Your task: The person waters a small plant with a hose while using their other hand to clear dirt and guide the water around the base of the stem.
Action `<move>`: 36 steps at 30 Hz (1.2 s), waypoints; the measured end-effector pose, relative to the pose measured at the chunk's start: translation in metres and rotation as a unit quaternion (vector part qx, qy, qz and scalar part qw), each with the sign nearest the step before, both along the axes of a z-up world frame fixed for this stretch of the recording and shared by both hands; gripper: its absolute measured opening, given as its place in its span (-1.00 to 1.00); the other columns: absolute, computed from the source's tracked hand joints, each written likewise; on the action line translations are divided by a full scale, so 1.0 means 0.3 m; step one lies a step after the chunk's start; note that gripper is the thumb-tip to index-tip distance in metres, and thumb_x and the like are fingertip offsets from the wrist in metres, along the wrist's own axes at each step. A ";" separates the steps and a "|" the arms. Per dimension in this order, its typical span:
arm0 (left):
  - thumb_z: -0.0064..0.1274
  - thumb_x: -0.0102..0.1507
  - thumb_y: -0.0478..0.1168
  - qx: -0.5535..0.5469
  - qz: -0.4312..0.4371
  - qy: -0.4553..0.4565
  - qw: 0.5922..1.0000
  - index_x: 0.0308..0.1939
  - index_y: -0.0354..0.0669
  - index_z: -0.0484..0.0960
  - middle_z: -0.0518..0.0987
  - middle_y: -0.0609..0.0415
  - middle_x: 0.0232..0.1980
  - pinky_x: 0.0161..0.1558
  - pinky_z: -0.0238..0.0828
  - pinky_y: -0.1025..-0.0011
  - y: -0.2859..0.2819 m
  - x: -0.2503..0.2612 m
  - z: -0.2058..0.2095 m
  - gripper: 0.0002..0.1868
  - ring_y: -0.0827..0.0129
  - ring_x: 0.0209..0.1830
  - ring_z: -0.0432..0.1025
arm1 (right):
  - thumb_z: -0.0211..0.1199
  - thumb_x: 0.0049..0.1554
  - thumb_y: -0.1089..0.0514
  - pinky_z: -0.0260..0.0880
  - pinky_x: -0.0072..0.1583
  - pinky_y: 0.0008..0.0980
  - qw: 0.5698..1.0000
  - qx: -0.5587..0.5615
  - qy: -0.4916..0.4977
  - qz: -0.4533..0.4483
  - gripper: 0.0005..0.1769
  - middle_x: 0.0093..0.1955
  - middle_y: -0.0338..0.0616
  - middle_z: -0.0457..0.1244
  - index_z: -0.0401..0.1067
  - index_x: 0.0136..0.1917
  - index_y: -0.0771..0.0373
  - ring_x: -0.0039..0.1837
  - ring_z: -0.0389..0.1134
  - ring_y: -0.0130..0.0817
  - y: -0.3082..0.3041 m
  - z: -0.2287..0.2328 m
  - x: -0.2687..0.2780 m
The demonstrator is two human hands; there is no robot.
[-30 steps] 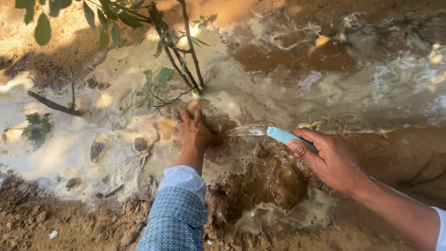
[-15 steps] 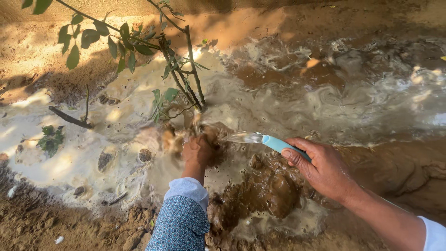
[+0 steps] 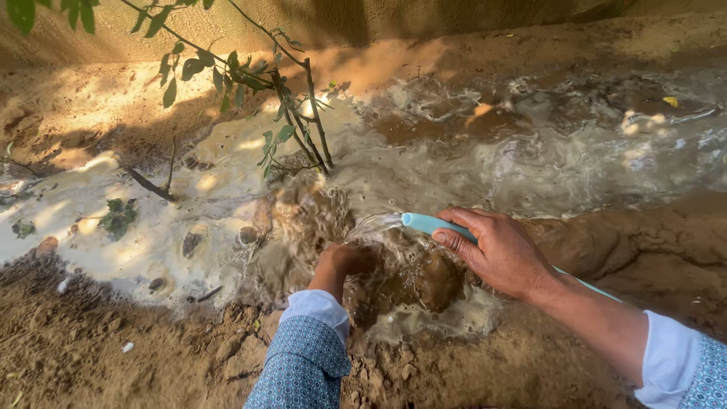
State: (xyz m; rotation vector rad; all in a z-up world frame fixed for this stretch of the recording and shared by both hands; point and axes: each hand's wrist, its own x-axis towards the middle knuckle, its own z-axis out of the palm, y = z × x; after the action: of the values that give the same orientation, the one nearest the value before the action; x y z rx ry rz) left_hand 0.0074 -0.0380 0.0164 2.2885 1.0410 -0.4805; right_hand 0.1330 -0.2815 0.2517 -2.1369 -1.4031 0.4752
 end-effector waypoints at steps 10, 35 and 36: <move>0.16 0.23 0.04 -0.075 -0.217 -0.049 0.972 0.04 0.02 0.72 0.71 0.01 -0.01 0.04 0.54 0.25 -0.095 0.140 0.025 -0.64 0.22 -0.08 0.58 | 0.14 0.20 -0.18 0.54 -0.03 -0.18 0.996 0.064 -0.050 0.020 -0.52 -0.04 -0.16 0.47 0.50 0.22 0.14 -0.06 0.53 -0.27 -0.070 0.081 0.014; -0.43 0.21 0.69 0.023 -0.107 0.099 0.989 0.67 0.07 -0.33 -0.17 -0.28 0.66 0.46 -0.07 -0.25 -0.536 -0.001 0.539 0.19 -0.27 0.62 -0.13 | 0.18 0.19 -0.20 0.49 -0.05 -0.17 0.995 0.054 -0.085 0.025 -0.53 -0.08 -0.15 0.44 0.50 0.19 0.14 -0.08 0.50 -0.26 -0.070 0.109 -0.017; -0.49 0.23 0.68 -0.040 -0.091 0.078 0.992 0.67 0.16 -0.23 -0.08 -0.26 0.65 0.46 -0.05 -0.24 -0.491 0.019 0.521 0.12 -0.18 0.61 -0.05 | 0.17 0.19 -0.20 0.48 -0.06 -0.17 0.995 0.050 -0.081 0.024 -0.54 -0.09 -0.16 0.44 0.50 0.19 0.13 -0.10 0.50 -0.26 -0.072 0.111 -0.023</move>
State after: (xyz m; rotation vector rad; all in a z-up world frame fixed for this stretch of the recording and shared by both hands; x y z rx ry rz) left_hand 0.0130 -0.1853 0.1727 2.3150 0.8715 -0.7708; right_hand 0.1261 -0.3031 0.2851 -2.1036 -1.5371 0.2482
